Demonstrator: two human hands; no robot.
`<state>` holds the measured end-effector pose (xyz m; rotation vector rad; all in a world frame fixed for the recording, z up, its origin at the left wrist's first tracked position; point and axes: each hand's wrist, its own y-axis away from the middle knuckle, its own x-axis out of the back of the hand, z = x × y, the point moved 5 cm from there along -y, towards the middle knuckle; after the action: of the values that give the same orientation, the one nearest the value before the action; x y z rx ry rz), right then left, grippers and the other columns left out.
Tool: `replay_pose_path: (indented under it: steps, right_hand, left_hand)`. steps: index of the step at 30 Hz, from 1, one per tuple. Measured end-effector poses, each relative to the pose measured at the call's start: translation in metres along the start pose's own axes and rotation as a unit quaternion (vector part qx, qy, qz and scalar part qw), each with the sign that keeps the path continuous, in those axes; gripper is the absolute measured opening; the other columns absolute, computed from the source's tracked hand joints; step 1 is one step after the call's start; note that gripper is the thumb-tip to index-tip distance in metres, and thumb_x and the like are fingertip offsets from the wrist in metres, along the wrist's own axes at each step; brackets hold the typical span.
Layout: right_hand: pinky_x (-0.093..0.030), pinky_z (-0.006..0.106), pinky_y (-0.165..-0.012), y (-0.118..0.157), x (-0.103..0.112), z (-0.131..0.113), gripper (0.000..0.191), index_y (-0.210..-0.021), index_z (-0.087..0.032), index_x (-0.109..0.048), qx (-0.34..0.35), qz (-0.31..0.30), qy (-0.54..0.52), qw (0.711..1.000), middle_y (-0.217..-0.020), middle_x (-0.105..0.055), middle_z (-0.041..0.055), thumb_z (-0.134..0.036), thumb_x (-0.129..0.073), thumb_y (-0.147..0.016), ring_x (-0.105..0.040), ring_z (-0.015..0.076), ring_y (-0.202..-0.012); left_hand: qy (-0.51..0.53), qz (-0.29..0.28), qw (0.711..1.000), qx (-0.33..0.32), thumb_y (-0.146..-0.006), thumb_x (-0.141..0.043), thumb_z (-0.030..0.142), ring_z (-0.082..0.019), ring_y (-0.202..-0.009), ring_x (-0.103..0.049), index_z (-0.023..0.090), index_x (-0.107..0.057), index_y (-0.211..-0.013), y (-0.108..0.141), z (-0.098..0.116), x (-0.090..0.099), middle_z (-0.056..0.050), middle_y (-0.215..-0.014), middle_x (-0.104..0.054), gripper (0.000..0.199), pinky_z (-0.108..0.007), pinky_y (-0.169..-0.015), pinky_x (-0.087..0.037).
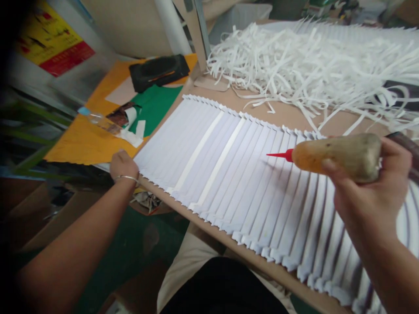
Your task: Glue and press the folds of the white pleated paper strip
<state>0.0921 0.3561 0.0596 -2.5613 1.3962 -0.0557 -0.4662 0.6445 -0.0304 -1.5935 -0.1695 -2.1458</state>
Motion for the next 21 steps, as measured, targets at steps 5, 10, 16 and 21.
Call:
replay_pose_path:
  steps: [5,10,16,21]
  right_hand:
    - [-0.064,0.039,-0.07,-0.079,-0.045,0.046,0.035,-0.084,-0.02,-0.058,-0.08,-0.091,-0.084,0.989,-0.102,-0.067,0.0025,-0.018,-0.084,-0.061,-0.069,0.0248,-0.103]
    - [-0.062,0.032,-0.055,-0.112,-0.062,0.08,0.042,-0.086,-0.019,-0.054,-0.114,-0.053,-0.083,0.989,-0.107,-0.068,0.0065,-0.019,-0.086,-0.058,-0.07,0.0258,-0.096]
    - [-0.061,0.033,-0.047,-0.12,-0.072,0.089,0.046,-0.091,-0.019,-0.054,-0.106,-0.046,-0.041,0.993,-0.102,-0.07,0.0069,-0.021,-0.085,-0.056,-0.072,0.0263,-0.086]
    - [-0.058,0.026,-0.045,-0.112,-0.071,0.085,0.046,-0.091,-0.02,-0.055,-0.102,-0.062,-0.038,0.992,-0.098,-0.069,0.0043,-0.023,-0.086,-0.057,-0.07,0.0227,-0.085]
  left_hand:
    - [-0.008,-0.002,1.0,0.005,-0.106,-0.022,0.04,-0.037,-0.111,-0.066,0.012,-0.06,-0.099,0.002,-0.002,0.002,-0.026,-0.112,-0.069,0.047,-0.047,-0.089,-0.048]
    - [-0.016,-0.005,1.0,0.01,-0.105,-0.024,0.04,-0.036,-0.112,-0.066,0.014,-0.06,-0.1,-0.001,-0.002,0.002,-0.023,-0.111,-0.07,0.045,-0.045,-0.09,-0.049]
    - [-0.021,-0.016,1.0,0.009,-0.105,-0.023,0.04,-0.037,-0.117,-0.064,0.011,-0.063,-0.108,0.0,-0.001,0.003,-0.025,-0.117,-0.069,0.049,-0.047,-0.094,-0.048]
    - [-0.021,-0.021,0.999,0.014,-0.105,-0.023,0.04,-0.038,-0.12,-0.063,0.01,-0.064,-0.111,0.001,0.0,0.003,-0.027,-0.123,-0.067,0.051,-0.049,-0.097,-0.047]
